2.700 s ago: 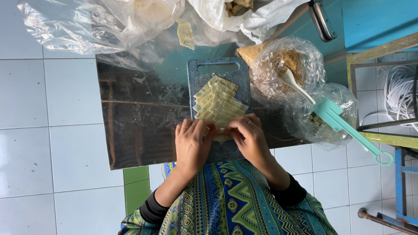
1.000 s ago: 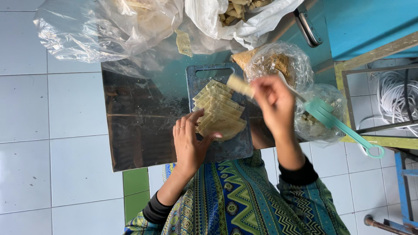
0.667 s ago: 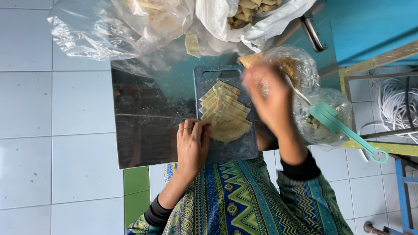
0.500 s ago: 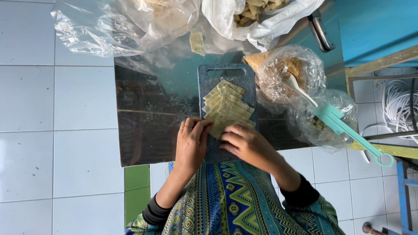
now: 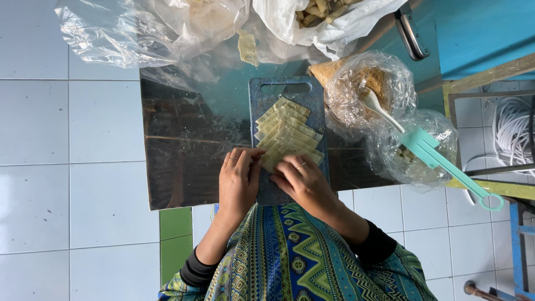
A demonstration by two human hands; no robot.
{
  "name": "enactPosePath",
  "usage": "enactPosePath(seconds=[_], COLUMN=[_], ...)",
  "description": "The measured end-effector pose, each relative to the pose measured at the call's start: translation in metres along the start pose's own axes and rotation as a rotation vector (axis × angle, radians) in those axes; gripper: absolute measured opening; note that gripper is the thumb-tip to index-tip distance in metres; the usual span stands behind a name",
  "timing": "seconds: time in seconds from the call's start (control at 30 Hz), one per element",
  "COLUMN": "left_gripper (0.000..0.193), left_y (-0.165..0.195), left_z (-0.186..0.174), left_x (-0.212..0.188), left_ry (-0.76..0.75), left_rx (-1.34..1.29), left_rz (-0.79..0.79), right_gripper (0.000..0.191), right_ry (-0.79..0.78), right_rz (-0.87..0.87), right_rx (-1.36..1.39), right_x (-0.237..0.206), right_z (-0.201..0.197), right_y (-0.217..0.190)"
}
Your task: The person takes thin pastry wrappers from a cutting board, spoons a brown filling from a plastic-covered bowl onto each wrapper, folds the wrapper over the filling into a closed triangular parcel, and places the finished parcels into a plastic bag beside the board.
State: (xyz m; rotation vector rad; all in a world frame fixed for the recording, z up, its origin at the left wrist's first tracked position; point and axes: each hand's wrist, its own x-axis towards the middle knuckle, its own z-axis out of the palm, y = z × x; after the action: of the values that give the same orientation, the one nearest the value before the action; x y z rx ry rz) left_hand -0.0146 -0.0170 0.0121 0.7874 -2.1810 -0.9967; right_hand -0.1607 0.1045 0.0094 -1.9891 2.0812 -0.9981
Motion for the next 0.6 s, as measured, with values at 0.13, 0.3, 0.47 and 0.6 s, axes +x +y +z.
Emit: enactPosePath(seconds=[0.13, 0.3, 0.47, 0.6], left_gripper=[0.016, 0.01, 0.015, 0.016], left_y=[-0.001, -0.003, -0.003, -0.002], left_z=[0.002, 0.003, 0.003, 0.004], left_x=[-0.001, -0.001, -0.002, -0.001], left_ry=[-0.001, 0.012, -0.013, 0.011], left_rx=[0.027, 0.024, 0.079, 0.073], left_rz=[0.007, 0.008, 0.034, 0.046], right_gripper=[0.017, 0.009, 0.014, 0.013], right_ry=[0.074, 0.103, 0.461, 0.72], right_rz=[0.058, 0.386, 0.65, 0.592], right_rx=[0.049, 0.445, 1.025, 1.289], right_x=[-0.003, -0.017, -0.033, -0.037], right_z=[0.004, 0.014, 0.007, -0.031], right_y=[0.005, 0.036, 0.066, 0.086])
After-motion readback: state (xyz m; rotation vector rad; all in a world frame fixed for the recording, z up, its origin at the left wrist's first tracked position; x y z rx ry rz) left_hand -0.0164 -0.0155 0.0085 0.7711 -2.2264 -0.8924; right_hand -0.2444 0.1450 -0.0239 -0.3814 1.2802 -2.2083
